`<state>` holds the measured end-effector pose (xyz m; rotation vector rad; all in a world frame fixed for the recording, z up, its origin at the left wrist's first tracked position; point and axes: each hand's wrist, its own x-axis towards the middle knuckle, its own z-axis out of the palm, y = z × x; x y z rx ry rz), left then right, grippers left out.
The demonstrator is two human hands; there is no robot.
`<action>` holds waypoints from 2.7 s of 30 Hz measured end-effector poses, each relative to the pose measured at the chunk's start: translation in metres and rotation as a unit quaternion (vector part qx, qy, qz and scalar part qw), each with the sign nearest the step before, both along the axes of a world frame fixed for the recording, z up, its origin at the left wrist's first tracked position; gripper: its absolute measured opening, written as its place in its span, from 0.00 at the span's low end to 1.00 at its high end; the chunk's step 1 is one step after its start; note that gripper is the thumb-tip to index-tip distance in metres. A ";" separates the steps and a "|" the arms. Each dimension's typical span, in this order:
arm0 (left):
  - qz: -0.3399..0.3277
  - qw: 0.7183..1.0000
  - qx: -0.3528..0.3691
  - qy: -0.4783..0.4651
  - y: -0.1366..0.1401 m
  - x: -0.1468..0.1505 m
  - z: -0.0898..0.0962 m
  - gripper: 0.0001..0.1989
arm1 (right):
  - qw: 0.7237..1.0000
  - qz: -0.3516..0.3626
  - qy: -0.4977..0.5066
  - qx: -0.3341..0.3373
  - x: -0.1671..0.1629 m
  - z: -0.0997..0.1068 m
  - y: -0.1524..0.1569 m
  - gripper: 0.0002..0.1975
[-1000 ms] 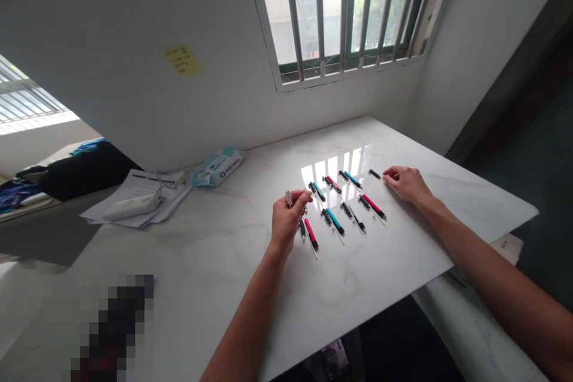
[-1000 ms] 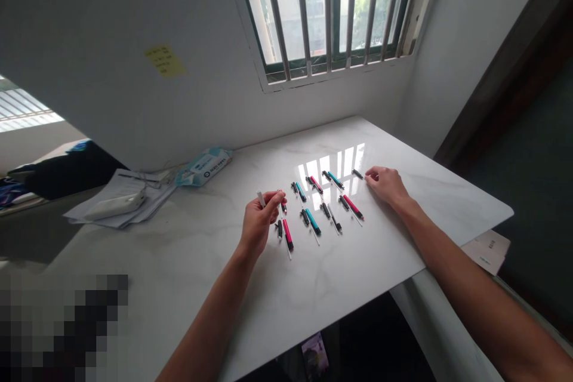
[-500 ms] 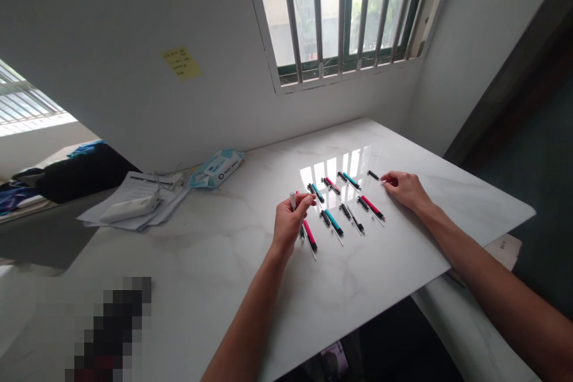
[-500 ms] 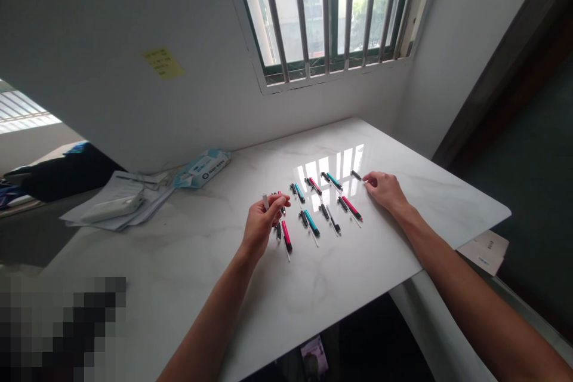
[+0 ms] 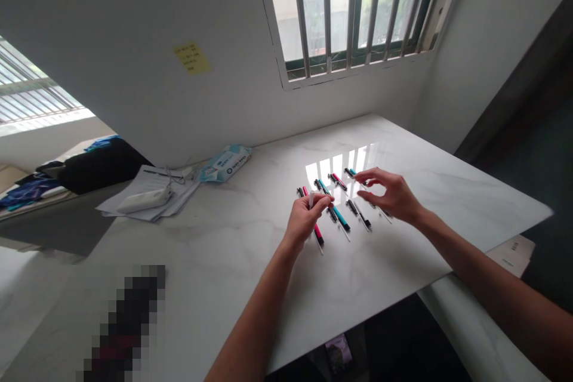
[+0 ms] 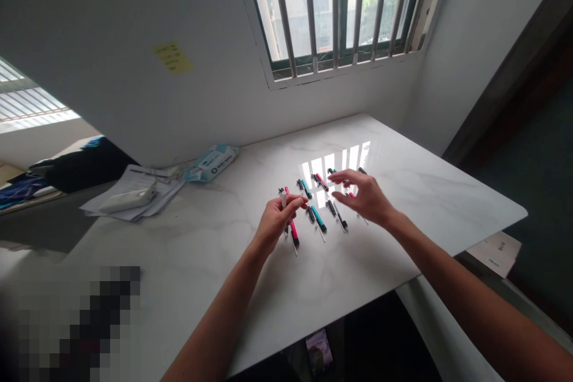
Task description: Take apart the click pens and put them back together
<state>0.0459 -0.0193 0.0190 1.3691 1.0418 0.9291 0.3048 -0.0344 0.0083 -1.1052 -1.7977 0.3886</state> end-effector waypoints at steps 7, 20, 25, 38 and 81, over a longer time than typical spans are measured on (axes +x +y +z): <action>-0.027 1.000 0.005 0.014 0.000 0.000 -0.003 0.21 | 0.990 0.133 -0.035 0.018 -0.062 0.014 -0.003 0.11; 0.015 0.999 -0.014 -0.037 0.000 0.003 0.000 0.26 | 0.983 -0.006 -0.184 0.025 0.019 0.001 0.041 0.12; 0.034 0.995 -0.028 -0.089 0.002 0.003 -0.002 0.22 | 0.955 -0.049 -0.291 -0.024 0.068 -0.019 0.068 0.15; 0.071 0.995 0.053 -0.048 0.004 -0.001 -0.001 0.19 | 0.981 -0.050 -0.183 -0.048 0.029 -0.005 0.042 0.10; 0.107 0.937 -0.178 -0.282 0.004 0.007 -0.007 0.10 | 0.947 -0.040 0.294 -0.121 -0.009 0.005 0.041 0.17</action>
